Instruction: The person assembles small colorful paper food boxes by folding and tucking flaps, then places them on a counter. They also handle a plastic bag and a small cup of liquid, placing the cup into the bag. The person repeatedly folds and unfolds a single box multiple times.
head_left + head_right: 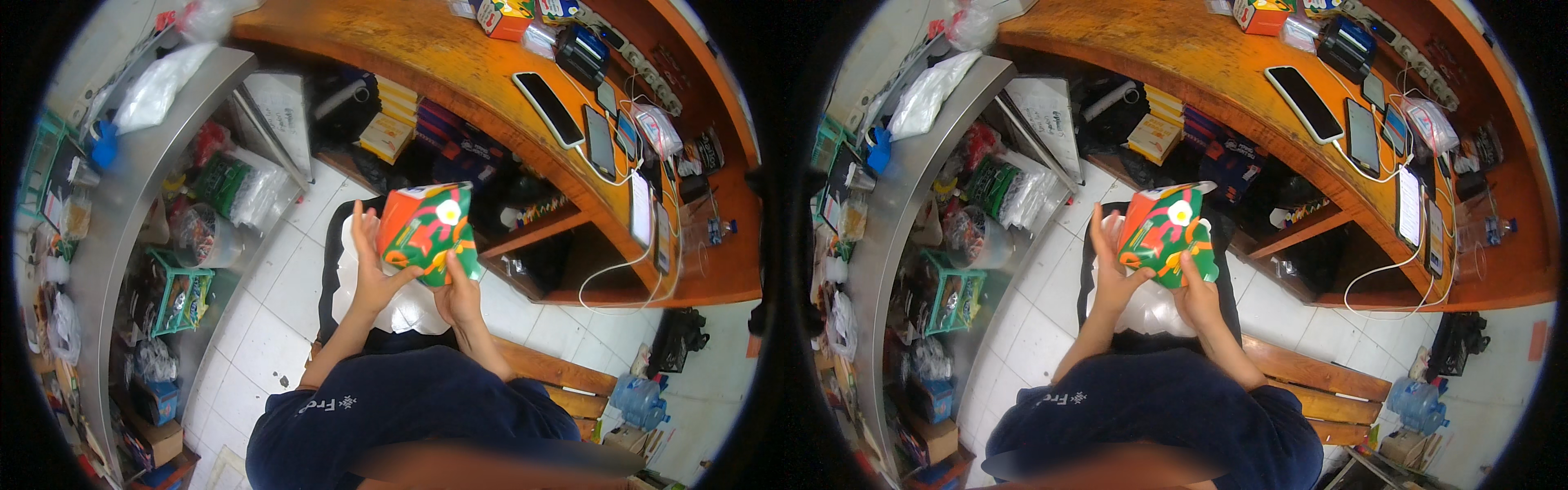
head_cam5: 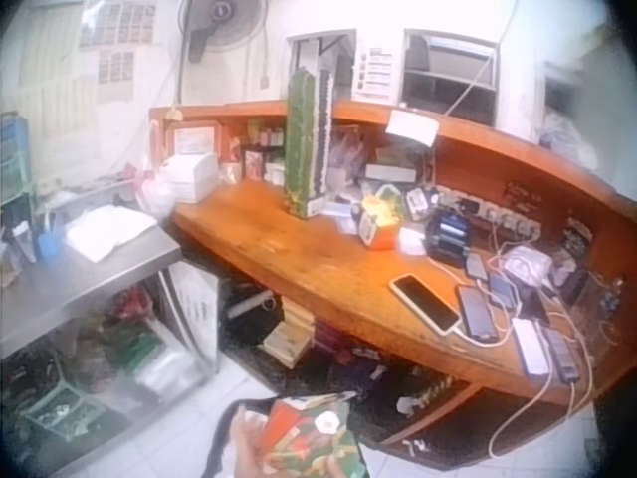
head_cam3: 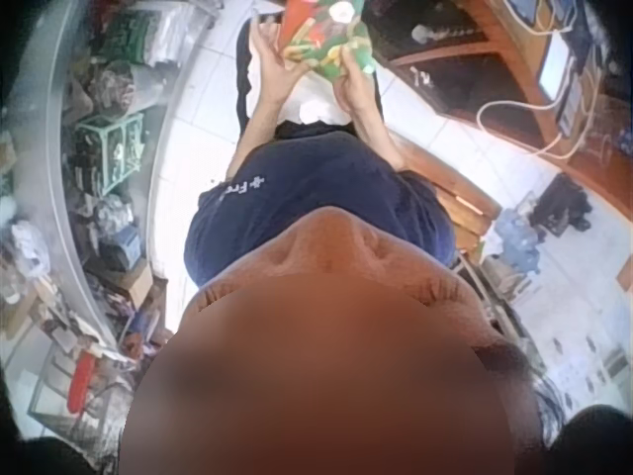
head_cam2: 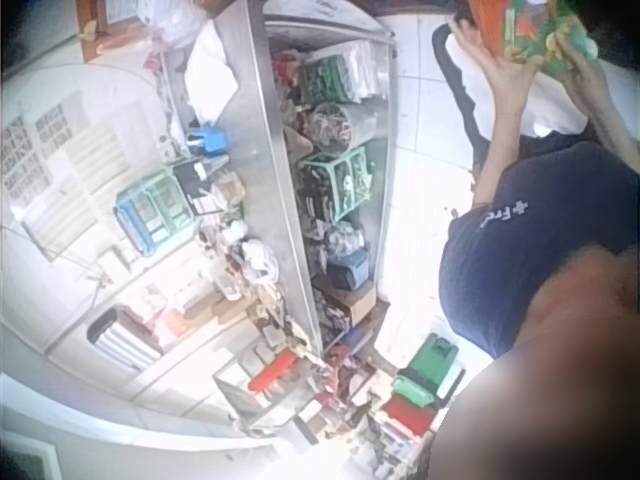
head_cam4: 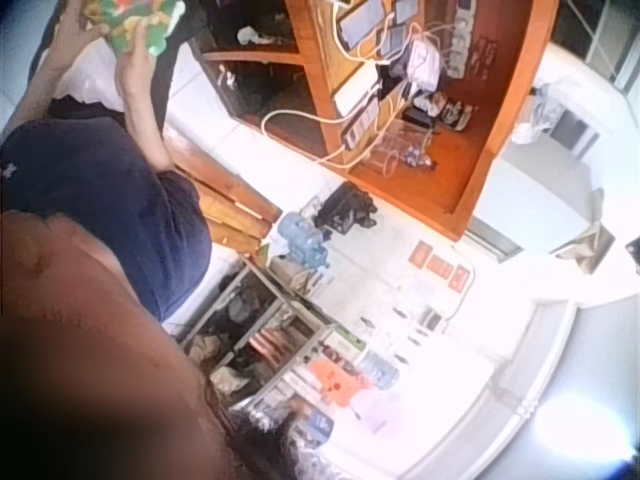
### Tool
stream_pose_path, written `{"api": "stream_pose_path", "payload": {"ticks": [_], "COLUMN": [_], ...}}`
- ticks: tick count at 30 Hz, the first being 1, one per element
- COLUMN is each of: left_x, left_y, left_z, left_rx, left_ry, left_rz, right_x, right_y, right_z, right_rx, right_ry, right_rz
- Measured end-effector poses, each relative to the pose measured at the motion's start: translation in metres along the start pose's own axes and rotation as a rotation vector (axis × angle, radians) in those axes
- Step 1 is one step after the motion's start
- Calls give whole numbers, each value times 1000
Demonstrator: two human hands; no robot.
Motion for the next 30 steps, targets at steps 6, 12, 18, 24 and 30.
{"api": "stream_pose_path", "payload": {"ticks": [6,12,18,24,30], "left_x": [-15,-26,-27,-14,-3], "left_y": [3,-5,9,0,-6], "left_z": [-14,-27,-13,-32,-47], "left_rx": [-207,-188,8,-194,-340], "left_ry": [197,122,36,-250,-640], "left_rz": [-416,-419,-267,61,201], "right_x": [-7,-22,-14,-17,-13], "right_y": [-9,-9,-13,-14,-7], "right_z": [-19,-28,-23,-29,-32], "right_rx": [-152,-445,-337,-247,-224], "right_ry": [418,665,707,640,607], "right_rz": [131,148,69,183,182]}}
Point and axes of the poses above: each hand's wrist, its own y-axis away from the middle knuckle, its own z-axis out of the palm, x = y × z, the point moved 1 cm from there along -y, towards the middle knuckle, and after that the axes turned 14 degrees about -z, right-handed, at the moved point
